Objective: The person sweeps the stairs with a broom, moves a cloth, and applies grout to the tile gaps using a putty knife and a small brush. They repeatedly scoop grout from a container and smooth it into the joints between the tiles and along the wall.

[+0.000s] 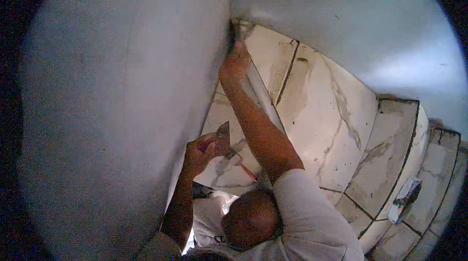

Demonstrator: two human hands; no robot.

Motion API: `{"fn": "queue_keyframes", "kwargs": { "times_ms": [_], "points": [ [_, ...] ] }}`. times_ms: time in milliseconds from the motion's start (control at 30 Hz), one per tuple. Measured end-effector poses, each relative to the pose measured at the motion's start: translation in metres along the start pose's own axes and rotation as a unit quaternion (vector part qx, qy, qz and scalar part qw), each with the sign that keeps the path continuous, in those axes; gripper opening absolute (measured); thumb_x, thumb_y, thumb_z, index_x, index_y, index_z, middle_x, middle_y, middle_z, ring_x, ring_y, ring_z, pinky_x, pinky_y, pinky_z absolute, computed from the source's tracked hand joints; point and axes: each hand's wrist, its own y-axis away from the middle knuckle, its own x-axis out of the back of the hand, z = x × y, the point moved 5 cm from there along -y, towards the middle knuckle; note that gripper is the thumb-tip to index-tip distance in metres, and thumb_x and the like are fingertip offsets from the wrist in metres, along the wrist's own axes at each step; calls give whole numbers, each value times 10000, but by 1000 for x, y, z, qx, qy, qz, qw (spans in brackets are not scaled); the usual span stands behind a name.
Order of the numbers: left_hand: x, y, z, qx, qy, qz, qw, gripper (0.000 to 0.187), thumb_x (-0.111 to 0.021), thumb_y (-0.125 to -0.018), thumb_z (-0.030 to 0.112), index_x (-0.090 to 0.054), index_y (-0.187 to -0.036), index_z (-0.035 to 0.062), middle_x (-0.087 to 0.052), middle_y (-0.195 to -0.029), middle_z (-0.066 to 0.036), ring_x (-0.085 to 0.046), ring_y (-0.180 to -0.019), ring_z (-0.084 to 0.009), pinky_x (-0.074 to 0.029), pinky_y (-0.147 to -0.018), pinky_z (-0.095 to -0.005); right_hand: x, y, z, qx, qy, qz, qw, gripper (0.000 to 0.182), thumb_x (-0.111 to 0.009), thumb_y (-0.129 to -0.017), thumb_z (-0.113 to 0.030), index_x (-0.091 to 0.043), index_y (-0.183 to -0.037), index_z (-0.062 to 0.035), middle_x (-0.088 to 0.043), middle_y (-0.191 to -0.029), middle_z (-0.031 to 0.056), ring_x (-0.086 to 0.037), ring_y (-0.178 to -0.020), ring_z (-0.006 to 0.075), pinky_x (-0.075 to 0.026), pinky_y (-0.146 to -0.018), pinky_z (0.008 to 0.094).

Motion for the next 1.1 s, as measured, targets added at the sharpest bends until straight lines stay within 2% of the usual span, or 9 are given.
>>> {"fn": "queue_keyframes", "kwargs": {
  "times_ms": [67, 133, 333, 467, 767, 900, 1033, 1067, 1100],
  "points": [
    [1, 2, 2, 45, -10, 11, 999, 325, -547, -896, 177, -552, -1148, -27, -649, -937, -110, -586, -823, -110, -482, -753, -275, 13, 7, -1, -11, -35, 23, 999, 421, -356, -968, -293, -544, -1140, 42, -570, -1096, 248, -535, -1010, 385, -398, -907, 398],
    [-1, 2, 3, 17, -7, 9, 1000, 319, -549, -894, 168, -552, -1147, -27, -651, -936, -107, -586, -815, -105, -485, -740, -269, 14, 12, 7, -8, 50, -86, 995, 435, -347, -968, -309, -545, -1134, 40, -562, -1094, 268, -530, -1035, 391, -405, -897, 412],
    [-7, 2, 10, 41, 16, 8, 999, 317, -556, -885, 153, -554, -1146, -28, -653, -939, -107, -589, -815, -103, -489, -729, -267, 3, 8, 21, -23, 107, -125, 986, 448, -337, -968, -321, -566, -1068, 52, -580, -1008, 289, -550, -992, 419, -419, -855, 451],
    [-2, 0, 1, -16, 18, 2, 1000, 309, -540, -885, 129, -554, -1146, -37, -656, -951, -116, -594, -834, -112, -490, -749, -274, -12, -5, 34, 44, 88, -85, 992, 447, -342, -967, -319, -572, -1049, 55, -588, -984, 288, -554, -953, 433, -425, -842, 454],
    [0, 5, 15, 9, -21, 28, 999, 306, -534, -885, 113, -553, -1141, -54, -649, -999, -118, -598, -852, -119, -480, -777, -263, 8, 12, 26, -60, 100, -21, 993, 425, -365, -960, -316, -585, -1056, 35, -599, -1015, 260, -548, -967, 423, -414, -855, 462],
    [1, 6, 33, 16, -74, 42, 996, 312, -533, -884, 96, -538, -1155, -59, -643, -1007, -106, -597, -869, -119, -475, -787, -255, 58, 52, 28, -8, 78, -31, 996, 416, -371, -953, -339, -579, -1066, 3, -610, -988, 238, -583, -902, 389, -442, -795, 448],
    [-4, 2, 32, 8, 68, 32, 997, 340, -576, -866, 127, -537, -1157, -46, -635, -1002, -97, -600, -886, -131, -500, -784, -300, 144, 70, 22, -142, 15, -235, 961, 389, -458, -933, -358, -594, -855, -2, -575, -709, 68, -509, -634, 166, -404, -583, 310],
    [-6, 2, 32, 16, 138, 22, 990, 361, -599, -855, 141, -535, -1154, -49, -632, -1001, -102, -603, -891, -143, -512, -783, -321, 168, 65, 15, -144, 9, -229, 963, 389, -458, -933, -358, -594, -855, -2, -575, -709, 68, -509, -634, 166, -404, -583, 310],
    [-7, 1, 34, 18, 130, 16, 991, 361, -599, -855, 141, -535, -1154, -49, -632, -1001, -102, -603, -891, -143, -512, -783, -321, 183, 68, 9, -142, -6, -330, 933, 361, -488, -926, -335, -540, -767, -15, -500, -656, 15, -446, -594, 123, -377, -546, 281]
  ]
}}
